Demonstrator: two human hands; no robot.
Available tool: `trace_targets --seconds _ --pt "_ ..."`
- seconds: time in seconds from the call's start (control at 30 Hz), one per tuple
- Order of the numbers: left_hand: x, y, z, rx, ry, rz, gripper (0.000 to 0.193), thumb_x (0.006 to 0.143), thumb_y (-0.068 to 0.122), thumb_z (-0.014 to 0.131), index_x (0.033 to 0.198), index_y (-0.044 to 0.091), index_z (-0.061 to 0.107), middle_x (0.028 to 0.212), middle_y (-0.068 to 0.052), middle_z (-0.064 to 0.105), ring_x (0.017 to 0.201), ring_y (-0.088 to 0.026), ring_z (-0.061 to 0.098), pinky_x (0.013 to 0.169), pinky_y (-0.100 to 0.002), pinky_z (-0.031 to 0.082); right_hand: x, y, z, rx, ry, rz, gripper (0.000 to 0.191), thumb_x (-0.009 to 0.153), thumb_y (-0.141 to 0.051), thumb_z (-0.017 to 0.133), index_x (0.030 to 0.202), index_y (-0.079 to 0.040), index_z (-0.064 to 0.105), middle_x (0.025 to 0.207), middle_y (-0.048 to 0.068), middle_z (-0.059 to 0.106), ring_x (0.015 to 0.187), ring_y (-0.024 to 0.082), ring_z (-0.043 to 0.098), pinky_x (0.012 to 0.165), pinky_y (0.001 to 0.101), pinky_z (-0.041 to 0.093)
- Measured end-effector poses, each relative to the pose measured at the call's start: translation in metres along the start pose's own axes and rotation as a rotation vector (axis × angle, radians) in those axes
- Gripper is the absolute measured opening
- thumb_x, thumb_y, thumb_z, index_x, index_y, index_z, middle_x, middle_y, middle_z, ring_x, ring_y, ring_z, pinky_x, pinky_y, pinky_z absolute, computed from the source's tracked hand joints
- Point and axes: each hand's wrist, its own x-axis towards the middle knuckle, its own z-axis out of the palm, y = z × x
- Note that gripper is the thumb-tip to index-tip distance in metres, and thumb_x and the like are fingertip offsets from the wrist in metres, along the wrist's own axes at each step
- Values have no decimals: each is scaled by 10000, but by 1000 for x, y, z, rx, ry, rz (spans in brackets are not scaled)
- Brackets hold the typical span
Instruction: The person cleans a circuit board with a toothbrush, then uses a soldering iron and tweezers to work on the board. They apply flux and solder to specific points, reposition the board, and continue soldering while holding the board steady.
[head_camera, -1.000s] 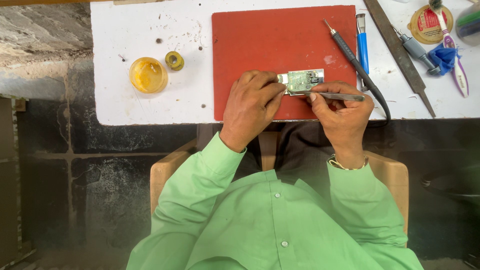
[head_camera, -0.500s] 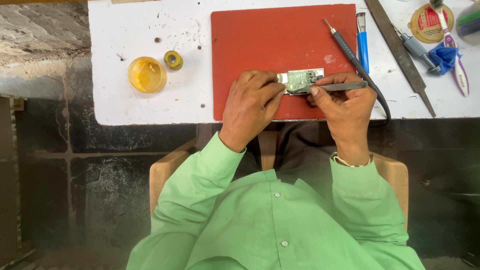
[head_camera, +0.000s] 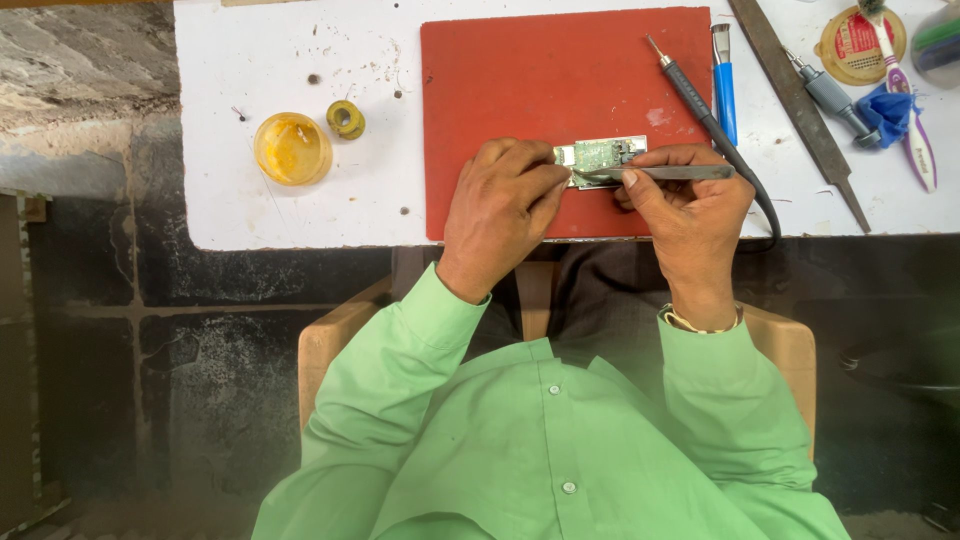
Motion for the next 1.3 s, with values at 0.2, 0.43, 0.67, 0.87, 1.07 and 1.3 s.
trace_targets --seconds 0.2,0.43,0.67,0.87,1.07,1.3 --pt "0 -1 1 -7 -12 -6 93 898 120 764 990 107 768 1102 -7 687 1063 -251 610 918 -412 502 -2 2 -2 -31 -8 -15 137 964 65 756 1059 93 662 953 159 737 842 176 746 801 299 657" --pt "-1 0 2 0 -16 -10 92 894 121 754 985 122 769 1111 0 679 1068 -250 610 928 -414 496 -6 4 -6 -4 0 -25 129 966 65 754 1055 92 664 953 153 731 837 173 736 801 293 649" --pt "-1 0 1 0 -13 -6 104 901 118 751 1005 116 752 1118 0 674 1076 -252 609 930 -413 496 -6 6 -5 -21 -8 -47 143 975 61 761 1080 97 671 979 152 728 858 162 724 808 278 629" --pt "-1 1 0 7 -8 -5 106 904 112 746 1010 108 750 1120 -5 675 1079 -253 611 926 -414 496 -7 11 -8 26 14 -85 136 969 79 751 1063 88 652 954 163 729 833 180 741 794 303 655" --pt "1 0 -1 -53 -1 -18 110 914 105 747 1024 94 742 1117 -14 678 1074 -261 613 920 -412 497 -10 20 -13 131 53 -179 146 998 93 746 1103 90 644 974 183 730 798 201 745 767 299 637" --pt "3 -7 -4 -174 -78 -158 247 871 73 721 1113 24 709 1209 -109 616 1058 -301 605 949 -423 500 -12 28 -16 83 41 -205 158 1008 73 753 1114 84 637 997 198 733 822 202 747 792 298 640"
